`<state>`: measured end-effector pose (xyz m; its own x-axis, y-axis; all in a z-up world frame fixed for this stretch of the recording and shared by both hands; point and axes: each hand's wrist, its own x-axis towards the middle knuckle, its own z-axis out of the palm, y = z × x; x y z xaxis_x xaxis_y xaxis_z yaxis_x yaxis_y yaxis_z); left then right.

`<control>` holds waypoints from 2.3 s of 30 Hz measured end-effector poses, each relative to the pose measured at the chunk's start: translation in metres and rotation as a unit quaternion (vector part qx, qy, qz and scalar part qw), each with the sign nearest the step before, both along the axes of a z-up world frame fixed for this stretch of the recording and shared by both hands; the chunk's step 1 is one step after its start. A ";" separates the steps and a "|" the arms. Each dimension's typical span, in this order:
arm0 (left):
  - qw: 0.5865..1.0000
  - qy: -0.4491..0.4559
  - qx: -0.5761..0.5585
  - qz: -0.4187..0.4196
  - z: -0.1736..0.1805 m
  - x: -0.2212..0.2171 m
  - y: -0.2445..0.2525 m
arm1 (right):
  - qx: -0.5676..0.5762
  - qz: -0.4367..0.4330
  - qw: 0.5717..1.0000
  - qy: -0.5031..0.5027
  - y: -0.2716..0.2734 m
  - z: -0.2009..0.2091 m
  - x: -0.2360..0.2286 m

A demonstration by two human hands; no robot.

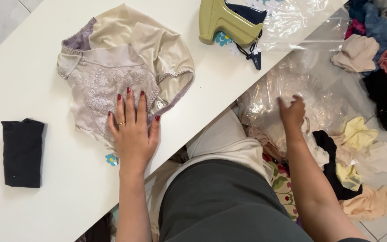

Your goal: Folding various pieces of underwear and placing them into a clear plastic bag on a white table.

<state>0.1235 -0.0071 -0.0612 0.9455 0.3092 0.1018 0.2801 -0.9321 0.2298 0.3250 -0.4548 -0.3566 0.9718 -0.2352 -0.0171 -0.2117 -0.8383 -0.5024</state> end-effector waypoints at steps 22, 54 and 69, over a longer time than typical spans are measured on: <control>1.000 0.015 0.007 0.010 -0.001 0.001 -0.003 | -0.023 -0.044 0.989 0.139 0.044 -0.017 0.015; 0.898 -0.279 -0.323 -0.106 0.046 -0.013 -0.025 | -0.161 0.459 0.834 0.260 0.108 0.444 -0.021; 0.855 -0.270 -0.441 0.038 0.114 -0.100 -0.020 | 0.083 0.661 0.733 0.138 0.268 0.435 -0.084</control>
